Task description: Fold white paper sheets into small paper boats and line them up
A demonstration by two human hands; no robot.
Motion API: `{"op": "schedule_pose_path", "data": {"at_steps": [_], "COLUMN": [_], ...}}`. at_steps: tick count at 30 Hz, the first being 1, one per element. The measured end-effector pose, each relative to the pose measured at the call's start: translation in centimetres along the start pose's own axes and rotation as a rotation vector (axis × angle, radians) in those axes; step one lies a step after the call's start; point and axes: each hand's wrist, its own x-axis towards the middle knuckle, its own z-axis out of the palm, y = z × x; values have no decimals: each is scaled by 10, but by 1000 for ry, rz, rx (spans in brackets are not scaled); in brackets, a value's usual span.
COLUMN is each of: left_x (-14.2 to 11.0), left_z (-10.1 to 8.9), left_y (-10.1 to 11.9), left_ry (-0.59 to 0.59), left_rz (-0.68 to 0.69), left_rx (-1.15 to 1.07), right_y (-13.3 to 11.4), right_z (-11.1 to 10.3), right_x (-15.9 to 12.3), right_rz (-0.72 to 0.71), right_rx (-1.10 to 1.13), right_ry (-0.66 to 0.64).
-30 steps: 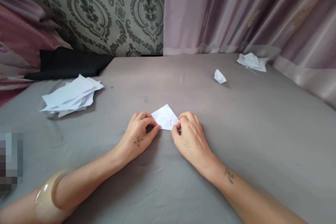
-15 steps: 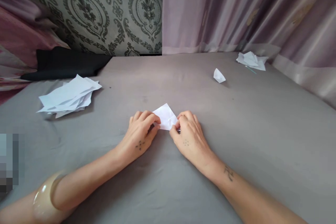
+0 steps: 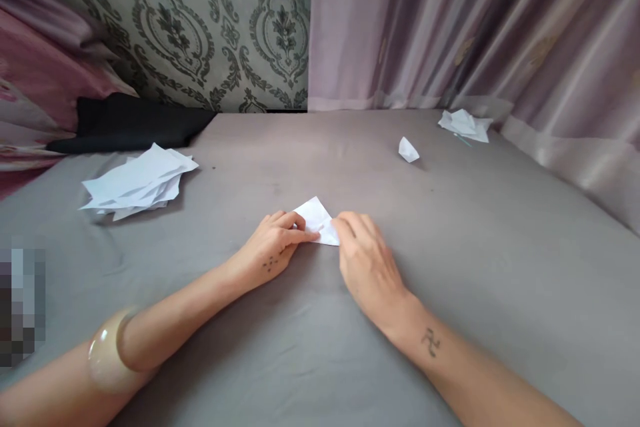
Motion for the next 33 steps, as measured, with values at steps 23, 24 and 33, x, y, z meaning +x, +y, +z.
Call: {"op": "schedule_pose_path", "data": {"at_steps": [23,24,33], "left_x": [14,16,12], "left_z": [-3,-4,-12], "left_y": [-17,-16,-9], "left_ry": [163,175,201], "left_rz": [-407,-414,-580], "left_rx": [-326,-303,-297], "right_y": [-40,-41,-31], "right_z": [5,5,10], "right_x": [-13,-14,-8], "right_rz": [-114,-108,-91], "right_rx": [-293,-284,-140], "right_ry": [-199,-200,-147]}}
